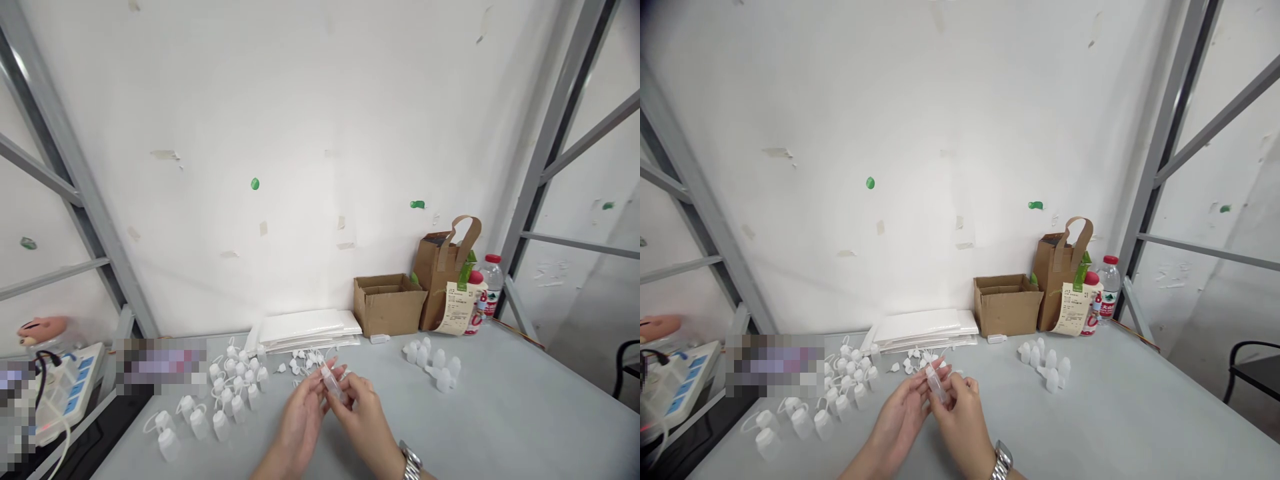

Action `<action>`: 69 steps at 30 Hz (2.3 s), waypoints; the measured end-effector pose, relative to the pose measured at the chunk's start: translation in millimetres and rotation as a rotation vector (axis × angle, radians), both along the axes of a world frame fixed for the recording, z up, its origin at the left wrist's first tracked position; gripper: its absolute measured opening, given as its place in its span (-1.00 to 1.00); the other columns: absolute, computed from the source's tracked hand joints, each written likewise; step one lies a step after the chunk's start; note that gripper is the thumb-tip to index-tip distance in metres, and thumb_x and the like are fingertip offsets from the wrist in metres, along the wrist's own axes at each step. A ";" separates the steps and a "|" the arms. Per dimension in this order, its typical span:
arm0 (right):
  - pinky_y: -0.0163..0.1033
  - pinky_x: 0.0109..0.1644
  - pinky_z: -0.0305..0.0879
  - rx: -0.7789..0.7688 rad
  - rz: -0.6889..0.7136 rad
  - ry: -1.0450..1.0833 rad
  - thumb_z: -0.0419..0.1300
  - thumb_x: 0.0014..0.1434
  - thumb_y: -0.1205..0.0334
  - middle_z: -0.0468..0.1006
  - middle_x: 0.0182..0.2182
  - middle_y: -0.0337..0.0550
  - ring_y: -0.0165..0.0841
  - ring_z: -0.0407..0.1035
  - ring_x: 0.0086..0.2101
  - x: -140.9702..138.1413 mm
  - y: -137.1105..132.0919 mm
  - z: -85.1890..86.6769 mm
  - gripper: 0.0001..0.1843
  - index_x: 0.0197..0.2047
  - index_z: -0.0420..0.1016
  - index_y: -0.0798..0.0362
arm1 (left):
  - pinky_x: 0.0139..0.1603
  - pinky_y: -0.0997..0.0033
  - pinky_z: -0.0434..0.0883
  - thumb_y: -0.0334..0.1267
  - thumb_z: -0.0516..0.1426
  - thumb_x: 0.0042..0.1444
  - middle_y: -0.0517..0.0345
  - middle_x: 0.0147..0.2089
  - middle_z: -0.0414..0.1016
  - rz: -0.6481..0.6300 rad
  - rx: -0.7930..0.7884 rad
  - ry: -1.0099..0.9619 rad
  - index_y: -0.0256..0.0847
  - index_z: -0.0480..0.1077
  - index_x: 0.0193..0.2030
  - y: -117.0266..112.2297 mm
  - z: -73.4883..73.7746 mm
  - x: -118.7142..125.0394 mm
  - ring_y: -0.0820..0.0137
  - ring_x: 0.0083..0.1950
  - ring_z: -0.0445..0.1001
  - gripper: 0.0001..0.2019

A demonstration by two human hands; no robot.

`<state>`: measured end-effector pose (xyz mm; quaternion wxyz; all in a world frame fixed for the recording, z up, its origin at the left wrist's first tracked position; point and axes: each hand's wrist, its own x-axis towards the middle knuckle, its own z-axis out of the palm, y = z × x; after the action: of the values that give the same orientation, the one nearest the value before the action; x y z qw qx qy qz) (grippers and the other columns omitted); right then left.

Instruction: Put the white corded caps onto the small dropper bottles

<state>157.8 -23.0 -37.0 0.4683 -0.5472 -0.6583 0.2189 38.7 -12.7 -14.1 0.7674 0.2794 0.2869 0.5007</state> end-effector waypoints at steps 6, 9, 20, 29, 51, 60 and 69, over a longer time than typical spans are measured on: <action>-0.33 -0.47 0.13 -0.179 0.123 0.282 0.15 0.04 0.08 0.34 -0.65 -0.32 -0.43 0.21 -0.60 -2.3 -0.4 9.0 -0.74 -0.54 0.24 0.02 | 0.18 0.22 0.14 -0.33 -0.05 0.10 -0.03 -0.14 0.56 0.003 -0.056 -0.010 -0.32 0.42 -0.02 1.8 0.4 -0.7 0.22 0.05 0.41 -0.64; -0.35 -0.51 0.11 -0.223 0.151 0.382 0.17 0.02 0.07 0.36 -0.64 -0.31 -0.46 0.20 -0.62 -4.4 0.0 8.4 -0.73 -0.53 0.23 0.03 | 0.15 0.23 0.17 -0.34 -0.06 0.10 -0.04 -0.15 0.56 -0.010 -0.094 -0.037 -0.34 0.39 0.01 1.9 -0.1 -0.7 0.23 0.04 0.42 -0.63; -0.38 -0.56 0.11 -0.285 0.181 0.460 0.22 -0.05 0.00 0.31 -0.65 -0.36 -0.48 0.19 -0.62 -7.9 -0.2 3.6 -0.67 -0.53 0.21 0.04 | 0.08 0.26 0.24 -0.37 -0.04 0.06 -0.06 -0.10 0.54 -0.019 -0.135 -0.085 -0.36 0.33 0.06 0.3 -0.7 1.4 0.23 0.01 0.44 -0.59; -0.35 -0.51 0.14 -0.231 0.184 0.384 0.18 0.00 0.04 0.33 -0.61 -0.33 -0.45 0.24 -0.58 -8.6 -0.5 2.9 -0.70 -0.54 0.20 0.02 | 0.06 0.25 0.25 -0.40 -0.03 0.02 -0.09 -0.16 0.55 0.002 -0.159 -0.087 -0.41 0.34 0.05 0.4 3.0 1.2 0.21 -0.02 0.45 -0.57; -0.39 -0.65 -0.03 -0.446 0.358 0.645 0.27 -0.16 -0.13 0.30 -0.79 -0.40 -0.53 0.12 -0.76 -3.9 11.7 5.4 -0.56 -0.58 0.21 0.04 | -0.05 0.30 0.27 -0.31 0.00 0.08 -0.03 -0.17 0.51 0.041 -0.106 0.002 -0.30 0.31 0.02 6.3 -6.3 0.7 0.24 -0.05 0.44 -0.65; -0.37 -0.61 0.07 -0.449 0.405 0.713 0.29 -0.19 -0.16 0.40 -0.75 -0.30 -0.48 0.24 -0.71 -1.9 13.3 8.3 -0.53 -0.55 0.31 0.10 | -0.07 0.33 0.28 -0.29 0.04 0.06 0.00 -0.17 0.52 0.001 -0.062 -0.055 -0.28 0.39 -0.09 7.5 -6.9 0.5 0.25 -0.07 0.43 -0.72; -0.37 -0.61 0.03 -0.442 0.337 0.636 0.27 -0.18 -0.23 0.35 -0.77 -0.35 -0.50 0.17 -0.72 -6.3 10.0 3.8 -0.49 -0.57 0.25 0.06 | -0.29 0.37 0.27 -0.38 0.00 0.00 0.09 -0.38 0.46 -0.058 -0.105 -0.107 -0.29 0.36 -0.22 4.7 -5.3 3.7 0.29 -0.27 0.44 -0.79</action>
<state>151.5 -12.9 -33.2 0.4772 -0.4243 -0.4984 0.5864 42.4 -7.9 -19.4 0.8095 0.2199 0.2630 0.4765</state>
